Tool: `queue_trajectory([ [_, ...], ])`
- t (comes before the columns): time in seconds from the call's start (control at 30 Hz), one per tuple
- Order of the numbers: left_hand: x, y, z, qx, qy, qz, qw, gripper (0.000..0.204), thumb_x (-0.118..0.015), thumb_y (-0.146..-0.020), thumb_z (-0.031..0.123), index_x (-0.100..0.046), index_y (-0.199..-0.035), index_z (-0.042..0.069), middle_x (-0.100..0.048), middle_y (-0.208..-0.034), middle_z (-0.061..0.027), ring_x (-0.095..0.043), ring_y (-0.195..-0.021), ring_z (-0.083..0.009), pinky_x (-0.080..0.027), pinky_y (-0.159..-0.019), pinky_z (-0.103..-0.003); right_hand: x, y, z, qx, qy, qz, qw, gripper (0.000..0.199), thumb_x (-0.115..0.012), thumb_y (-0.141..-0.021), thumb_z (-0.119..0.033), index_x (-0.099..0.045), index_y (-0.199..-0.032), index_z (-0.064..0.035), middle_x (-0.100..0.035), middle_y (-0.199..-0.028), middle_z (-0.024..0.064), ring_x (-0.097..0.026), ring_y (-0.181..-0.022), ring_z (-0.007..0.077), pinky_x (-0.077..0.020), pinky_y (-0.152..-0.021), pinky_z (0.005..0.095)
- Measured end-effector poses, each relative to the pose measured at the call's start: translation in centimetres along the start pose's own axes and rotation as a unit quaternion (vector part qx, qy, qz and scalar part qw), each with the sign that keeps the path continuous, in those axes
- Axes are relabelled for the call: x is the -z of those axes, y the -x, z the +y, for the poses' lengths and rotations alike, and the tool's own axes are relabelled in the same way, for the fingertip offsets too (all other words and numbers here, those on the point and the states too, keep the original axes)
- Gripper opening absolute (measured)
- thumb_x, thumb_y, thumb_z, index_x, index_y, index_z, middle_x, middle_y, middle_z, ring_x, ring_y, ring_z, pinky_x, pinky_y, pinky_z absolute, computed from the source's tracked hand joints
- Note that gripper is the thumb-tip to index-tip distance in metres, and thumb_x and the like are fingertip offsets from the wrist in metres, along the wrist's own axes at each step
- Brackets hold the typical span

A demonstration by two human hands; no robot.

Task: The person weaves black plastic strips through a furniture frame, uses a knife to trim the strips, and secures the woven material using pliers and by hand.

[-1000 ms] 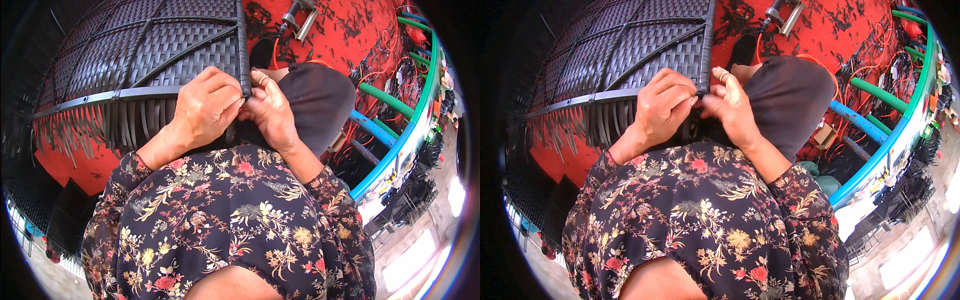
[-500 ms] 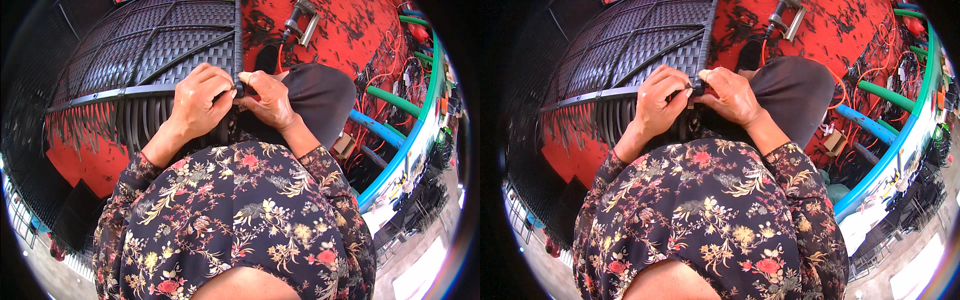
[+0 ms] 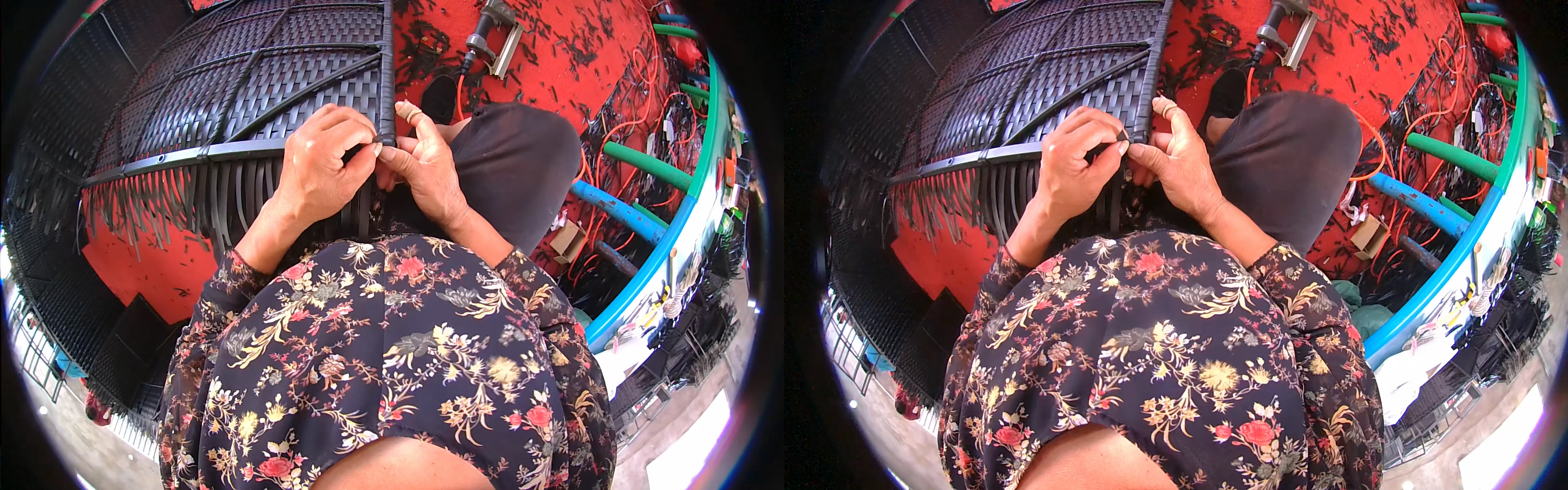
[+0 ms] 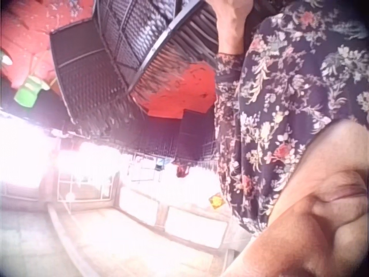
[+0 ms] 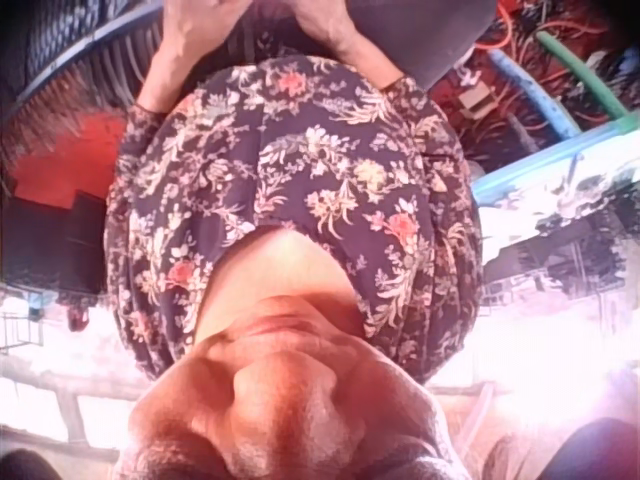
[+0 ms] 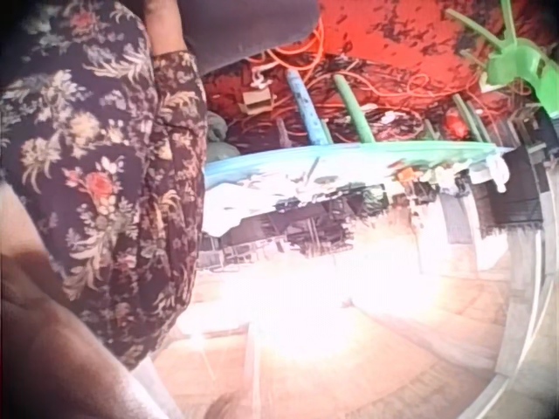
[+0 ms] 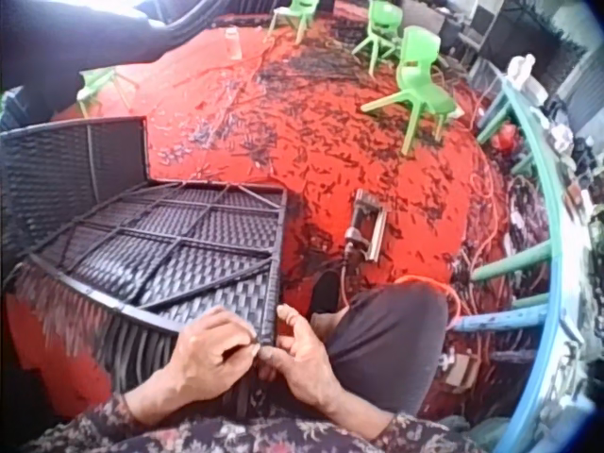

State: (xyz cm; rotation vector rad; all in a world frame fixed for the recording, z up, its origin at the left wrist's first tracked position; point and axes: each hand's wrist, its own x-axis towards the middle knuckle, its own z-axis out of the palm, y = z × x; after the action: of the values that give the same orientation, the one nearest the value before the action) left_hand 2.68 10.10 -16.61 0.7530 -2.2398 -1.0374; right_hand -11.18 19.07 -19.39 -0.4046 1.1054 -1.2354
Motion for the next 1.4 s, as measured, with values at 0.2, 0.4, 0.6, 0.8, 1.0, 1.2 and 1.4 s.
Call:
queue_trajectory([
  [0.2,0.1,0.2,0.4,0.01,0.008,0.003,1.0,0.008,-0.064,-0.068,0.001,-0.057,-0.071,0.003,-0.062,-0.078,-0.0073,-0.058,-0.073,-0.0259,-0.048,-0.064,-0.033,-1.6,0.8,-0.9,-0.025,0.014,0.052,0.998,0.066,-0.053,-0.088,-0.019,-0.016,-0.137,0.004,-0.054,-0.068,0.0035,-0.047,-0.054,0.0079,-0.037,-0.049,0.0201],
  [0.4,0.1,0.3,0.5,0.015,0.003,0.004,1.0,0.007,-0.064,-0.069,0.001,-0.059,-0.072,0.003,-0.062,-0.079,-0.0075,-0.059,-0.073,-0.0256,-0.048,-0.064,-0.033,-2.1,0.3,-0.2,-0.026,0.025,0.105,0.994,0.059,-0.056,-0.086,-0.021,-0.027,-0.133,0.0016,-0.058,-0.073,0.0053,-0.05,-0.058,0.0072,-0.039,-0.05,0.0207],
  [0.6,0.3,0.4,-0.7,0.066,0.029,-0.002,0.997,0.008,-0.066,-0.072,0.004,-0.059,-0.073,0.001,-0.062,-0.077,-0.0091,-0.059,-0.073,-0.0267,-0.047,-0.065,-0.034,-0.8,-0.8,-0.4,-0.017,0.187,0.137,0.973,0.044,-0.058,-0.086,-0.025,-0.047,-0.118,0.0027,-0.057,-0.069,0.0055,-0.051,-0.062,0.0067,-0.0419,-0.056,0.0219],
  [0.8,0.2,0.4,-1.8,0.06,0.002,-0.011,0.998,0.009,-0.066,-0.071,0.005,-0.059,-0.075,0.001,-0.061,-0.077,-0.0097,-0.059,-0.074,-0.0277,-0.047,-0.065,-0.035,-1.6,-1.2,-1.4,0.224,0.317,0.088,0.917,0.02,-0.067,-0.076,-0.014,-0.062,-0.09,-0.0018,-0.056,-0.072,0.0068,-0.056,-0.066,0.0156,-0.0456,-0.06,0.0288],
  [1.0,-0.3,0.5,-2.2,0.041,-0.012,0.01,0.999,0.014,-0.069,-0.065,0.004,-0.059,-0.075,0.002,-0.061,-0.078,-0.0083,-0.059,-0.076,-0.0274,-0.047,-0.066,-0.035,-0.9,-3.3,-1.5,0.205,0.325,0.03,0.923,0.01,-0.062,-0.078,-0.008,-0.058,-0.077,0.0016,-0.059,-0.072,0.0104,-0.057,-0.064,0.0182,-0.0445,-0.06,0.0306],
  [1.2,-1.3,1.2,-2.3,-0.071,-0.084,0.084,0.99,0.021,-0.072,-0.06,0.003,-0.056,-0.074,0.004,-0.059,-0.077,-0.0089,-0.056,-0.07,-0.0286,-0.046,-0.063,-0.035,-1.1,-3.8,-0.4,0.112,0.18,0.093,0.973,0.012,-0.061,-0.077,-0.007,-0.058,-0.073,0.0037,-0.058,-0.062,0.0049,-0.05,-0.057,0.0082,-0.0421,-0.054,0.027],
  [1.4,-1.8,1.1,-1.8,0.072,-0.054,0.124,0.988,0.014,-0.067,-0.066,0.004,-0.058,-0.076,0.006,-0.061,-0.073,-0.005,-0.058,-0.07,-0.0248,-0.044,-0.063,-0.035,-1.2,-4.7,-0.6,0.087,0.197,0.085,0.973,0.012,-0.062,-0.077,-0.007,-0.06,-0.073,0.0039,-0.058,-0.062,0.0032,-0.047,-0.057,0.0054,-0.0408,-0.051,0.0246],
])
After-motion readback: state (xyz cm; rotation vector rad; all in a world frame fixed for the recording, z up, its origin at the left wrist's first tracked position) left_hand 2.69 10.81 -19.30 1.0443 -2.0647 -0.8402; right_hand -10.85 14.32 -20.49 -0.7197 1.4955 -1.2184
